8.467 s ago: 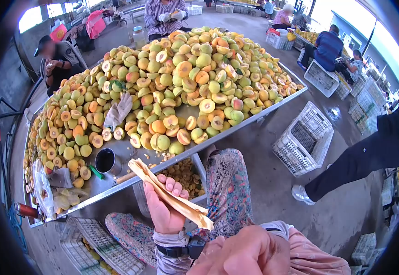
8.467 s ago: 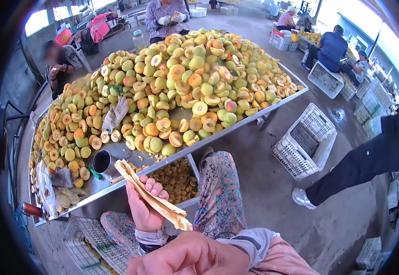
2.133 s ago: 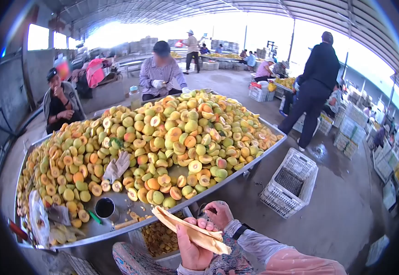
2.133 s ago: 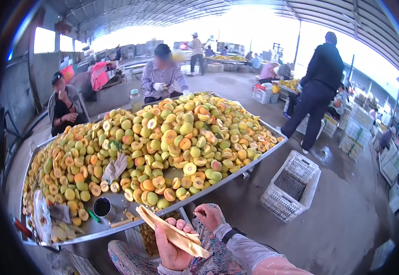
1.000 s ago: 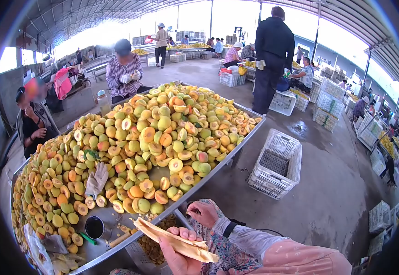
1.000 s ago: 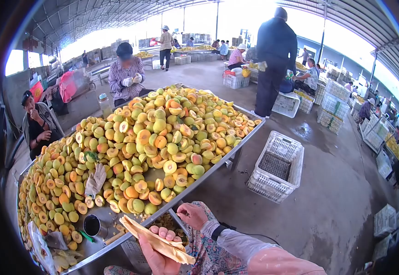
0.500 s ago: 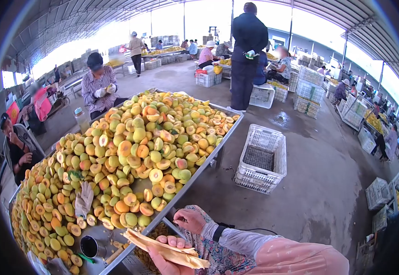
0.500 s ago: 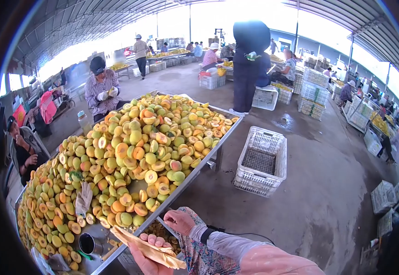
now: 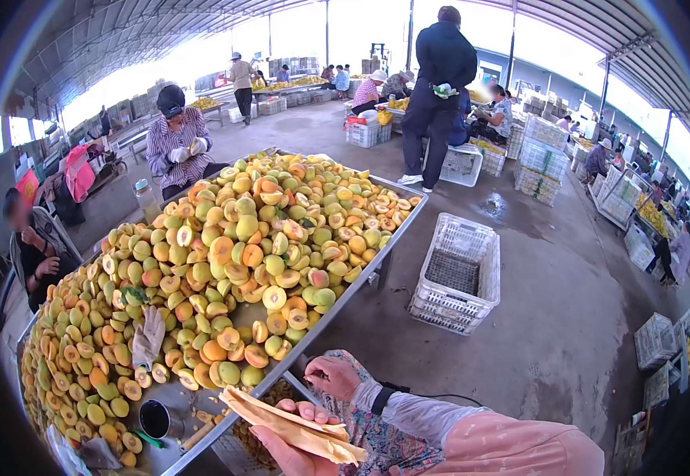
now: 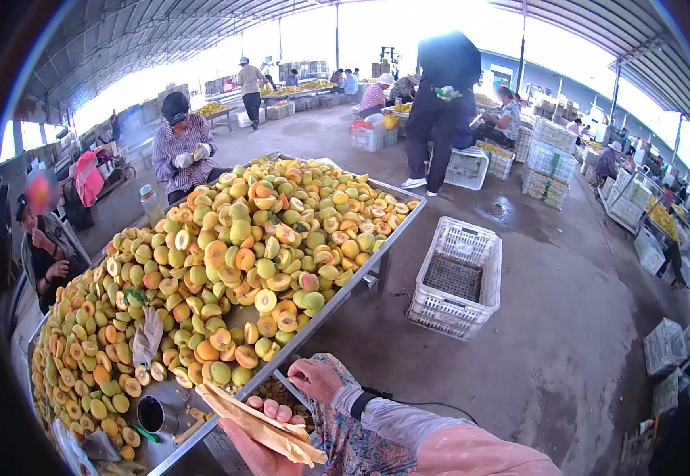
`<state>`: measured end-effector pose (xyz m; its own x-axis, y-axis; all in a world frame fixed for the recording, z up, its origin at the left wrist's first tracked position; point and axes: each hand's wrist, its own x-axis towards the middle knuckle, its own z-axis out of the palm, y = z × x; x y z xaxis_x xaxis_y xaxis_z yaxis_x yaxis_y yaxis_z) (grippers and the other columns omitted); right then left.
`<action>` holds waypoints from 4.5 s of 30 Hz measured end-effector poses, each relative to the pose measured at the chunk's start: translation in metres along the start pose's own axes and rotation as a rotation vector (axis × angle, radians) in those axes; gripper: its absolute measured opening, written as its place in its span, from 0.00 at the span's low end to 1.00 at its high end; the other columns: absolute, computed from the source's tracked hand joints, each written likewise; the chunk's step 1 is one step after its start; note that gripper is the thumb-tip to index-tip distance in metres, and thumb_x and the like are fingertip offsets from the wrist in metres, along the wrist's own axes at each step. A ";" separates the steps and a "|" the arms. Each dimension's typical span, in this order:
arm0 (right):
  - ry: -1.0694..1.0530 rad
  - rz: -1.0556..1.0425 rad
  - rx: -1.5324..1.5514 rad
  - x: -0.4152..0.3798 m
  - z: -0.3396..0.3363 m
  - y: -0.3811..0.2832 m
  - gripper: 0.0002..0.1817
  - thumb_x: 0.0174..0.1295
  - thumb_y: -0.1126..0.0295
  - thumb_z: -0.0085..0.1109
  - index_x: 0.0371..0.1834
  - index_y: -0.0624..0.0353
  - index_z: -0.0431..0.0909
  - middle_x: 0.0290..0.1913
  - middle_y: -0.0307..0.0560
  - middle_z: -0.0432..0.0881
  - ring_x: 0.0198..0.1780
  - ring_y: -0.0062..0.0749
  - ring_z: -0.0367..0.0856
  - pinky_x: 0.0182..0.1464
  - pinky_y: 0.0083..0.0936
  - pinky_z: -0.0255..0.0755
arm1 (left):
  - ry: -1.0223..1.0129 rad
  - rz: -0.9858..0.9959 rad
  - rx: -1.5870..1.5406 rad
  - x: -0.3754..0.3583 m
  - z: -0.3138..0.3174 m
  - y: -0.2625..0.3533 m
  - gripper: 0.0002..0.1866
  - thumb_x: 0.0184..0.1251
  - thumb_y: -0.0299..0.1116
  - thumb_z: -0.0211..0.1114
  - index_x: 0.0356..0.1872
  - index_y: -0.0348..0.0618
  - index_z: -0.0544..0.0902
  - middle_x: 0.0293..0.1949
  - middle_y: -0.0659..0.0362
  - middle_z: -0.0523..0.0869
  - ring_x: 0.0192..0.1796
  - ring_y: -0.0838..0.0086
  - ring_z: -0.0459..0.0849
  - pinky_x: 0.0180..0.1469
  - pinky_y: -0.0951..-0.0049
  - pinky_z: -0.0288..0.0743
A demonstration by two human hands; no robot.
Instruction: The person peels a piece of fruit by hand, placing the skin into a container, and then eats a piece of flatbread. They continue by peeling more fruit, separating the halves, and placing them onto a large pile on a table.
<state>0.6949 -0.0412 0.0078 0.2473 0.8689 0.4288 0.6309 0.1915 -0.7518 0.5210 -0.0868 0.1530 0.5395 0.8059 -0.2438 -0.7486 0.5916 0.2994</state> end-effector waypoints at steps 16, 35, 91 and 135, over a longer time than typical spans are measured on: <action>0.017 -0.029 -0.071 -0.001 0.004 0.008 0.07 0.57 0.68 0.63 0.35 0.55 0.77 0.32 0.44 0.79 0.36 0.38 0.80 0.39 0.32 0.74 | 0.006 -0.041 -0.104 0.002 -0.005 0.005 0.36 0.63 0.71 0.46 0.45 0.46 0.77 0.38 0.58 0.78 0.43 0.63 0.76 0.42 0.56 0.74; 0.015 -0.032 -0.080 -0.002 0.003 0.011 0.07 0.57 0.68 0.64 0.35 0.55 0.77 0.31 0.43 0.79 0.35 0.38 0.79 0.38 0.32 0.73 | -0.021 0.010 -0.095 0.008 -0.004 -0.001 0.36 0.59 0.77 0.45 0.37 0.49 0.70 0.30 0.62 0.71 0.33 0.72 0.71 0.40 0.63 0.70; -0.026 0.028 -0.108 -0.002 -0.003 0.004 0.07 0.54 0.71 0.64 0.33 0.57 0.77 0.33 0.44 0.81 0.37 0.40 0.80 0.40 0.32 0.74 | -0.350 0.162 0.174 -0.003 0.020 0.010 0.36 0.60 0.75 0.46 0.48 0.51 0.69 0.23 0.64 0.67 0.26 0.76 0.68 0.38 0.68 0.65; 0.011 0.035 -0.143 -0.001 0.000 0.012 0.06 0.52 0.72 0.65 0.33 0.57 0.78 0.32 0.44 0.82 0.36 0.41 0.81 0.40 0.33 0.74 | -0.572 0.858 0.848 -0.031 0.047 0.018 0.12 0.59 0.33 0.64 0.20 0.41 0.74 0.21 0.57 0.76 0.23 0.70 0.76 0.26 0.75 0.66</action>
<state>0.7025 -0.0401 -0.0018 0.2785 0.8687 0.4095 0.7199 0.0935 -0.6878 0.5097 -0.1001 0.2094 0.2620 0.6991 0.6653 -0.5732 -0.4419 0.6901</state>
